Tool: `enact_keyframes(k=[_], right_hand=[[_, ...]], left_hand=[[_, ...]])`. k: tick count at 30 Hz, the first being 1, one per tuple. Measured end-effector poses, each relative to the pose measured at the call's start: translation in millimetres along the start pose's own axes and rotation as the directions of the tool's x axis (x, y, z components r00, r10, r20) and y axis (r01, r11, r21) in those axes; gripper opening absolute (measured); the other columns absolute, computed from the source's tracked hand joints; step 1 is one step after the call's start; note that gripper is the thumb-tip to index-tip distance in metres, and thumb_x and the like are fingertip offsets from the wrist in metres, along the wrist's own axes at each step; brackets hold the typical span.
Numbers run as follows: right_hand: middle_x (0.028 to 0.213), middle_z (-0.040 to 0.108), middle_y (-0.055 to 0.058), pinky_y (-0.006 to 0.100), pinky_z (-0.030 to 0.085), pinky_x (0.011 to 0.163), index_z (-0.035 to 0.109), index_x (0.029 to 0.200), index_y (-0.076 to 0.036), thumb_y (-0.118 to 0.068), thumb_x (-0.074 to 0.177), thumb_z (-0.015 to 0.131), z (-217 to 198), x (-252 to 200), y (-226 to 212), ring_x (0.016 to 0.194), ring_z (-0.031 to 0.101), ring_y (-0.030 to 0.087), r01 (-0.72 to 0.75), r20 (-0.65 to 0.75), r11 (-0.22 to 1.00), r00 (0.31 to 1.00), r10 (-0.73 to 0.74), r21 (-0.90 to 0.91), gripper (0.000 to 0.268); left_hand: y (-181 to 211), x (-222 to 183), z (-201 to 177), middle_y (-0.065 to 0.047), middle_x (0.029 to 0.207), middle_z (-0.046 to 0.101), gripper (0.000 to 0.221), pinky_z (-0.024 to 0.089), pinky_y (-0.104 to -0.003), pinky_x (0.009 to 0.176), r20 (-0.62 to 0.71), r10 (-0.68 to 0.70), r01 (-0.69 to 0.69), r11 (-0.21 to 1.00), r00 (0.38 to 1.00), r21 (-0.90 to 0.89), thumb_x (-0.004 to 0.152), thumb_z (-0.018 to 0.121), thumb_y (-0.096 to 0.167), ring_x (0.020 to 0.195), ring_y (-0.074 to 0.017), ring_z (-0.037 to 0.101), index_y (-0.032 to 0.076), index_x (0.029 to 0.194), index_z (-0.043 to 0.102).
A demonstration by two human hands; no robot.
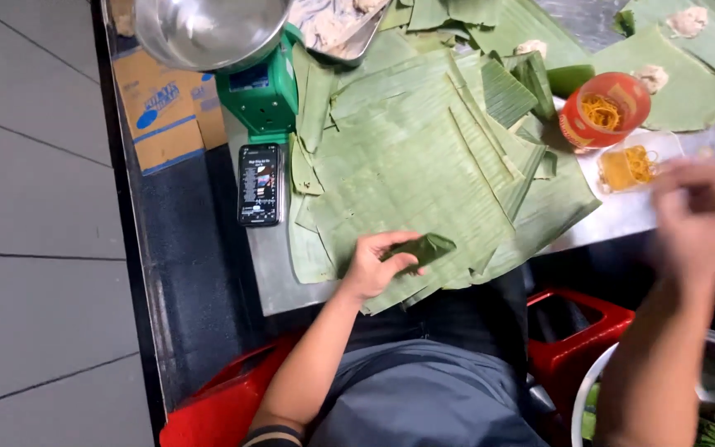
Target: Wrapping small portions of meat filling in banana leaves to create food packets
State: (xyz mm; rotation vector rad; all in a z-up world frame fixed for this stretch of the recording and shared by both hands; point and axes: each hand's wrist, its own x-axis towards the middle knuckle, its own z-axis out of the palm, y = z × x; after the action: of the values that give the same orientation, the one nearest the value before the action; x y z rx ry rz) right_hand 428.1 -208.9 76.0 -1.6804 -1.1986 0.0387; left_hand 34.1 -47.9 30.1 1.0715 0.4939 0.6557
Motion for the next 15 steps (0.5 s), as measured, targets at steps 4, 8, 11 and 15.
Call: enact_keyframes(k=[4,8,11,15], right_hand=[[0.085,0.079,0.010,0.031,0.057,0.080,0.077,0.075,-0.007,0.011,0.063,0.077,94,-43,-155,0.080,0.077,0.022,-0.129,0.257,0.930,0.966,0.039,0.343,0.021],[0.075,0.077,0.016,0.031,0.059,0.066,0.073,0.073,0.003,0.009,0.061,0.088,143,-62,-152,0.062,0.070,0.018,-0.190,0.314,0.780,0.949,-0.009,0.596,0.020],[0.074,0.075,0.017,0.035,0.061,0.069,0.070,0.076,0.005,0.013,0.063,0.087,159,-75,-139,0.075,0.076,0.024,-0.261,0.338,0.734,0.940,0.046,0.626,0.022],[0.064,0.069,0.010,0.031,0.059,0.062,0.069,0.078,0.002,0.014,0.068,0.082,167,-72,-158,0.064,0.069,0.018,-0.242,0.309,0.771,0.949,0.062,0.589,0.020]], left_hand=[[24,-11,34,-0.034,0.113,0.065,0.033,0.067,-0.048,0.058,0.141,0.284,-0.243,0.937,0.948,-0.253,0.086,0.080,-0.001,0.076,-0.0398,0.074,-0.017,0.114,0.070],[24,-20,32,-0.033,0.117,0.064,0.032,0.066,-0.039,0.051,0.101,0.304,-0.265,0.920,0.947,-0.288,0.086,0.079,-0.003,0.064,-0.0344,0.074,-0.017,0.113,0.069],[13,-29,19,-0.033,0.113,0.064,0.031,0.064,-0.039,0.047,0.048,0.310,-0.286,0.919,0.949,-0.272,0.086,0.077,-0.005,0.060,-0.0363,0.073,-0.017,0.113,0.068],[20,-44,24,-0.031,0.112,0.066,0.035,0.064,-0.041,0.053,-0.046,0.262,-0.263,0.912,0.964,-0.314,0.083,0.079,-0.003,0.069,-0.0350,0.072,-0.017,0.113,0.069]])
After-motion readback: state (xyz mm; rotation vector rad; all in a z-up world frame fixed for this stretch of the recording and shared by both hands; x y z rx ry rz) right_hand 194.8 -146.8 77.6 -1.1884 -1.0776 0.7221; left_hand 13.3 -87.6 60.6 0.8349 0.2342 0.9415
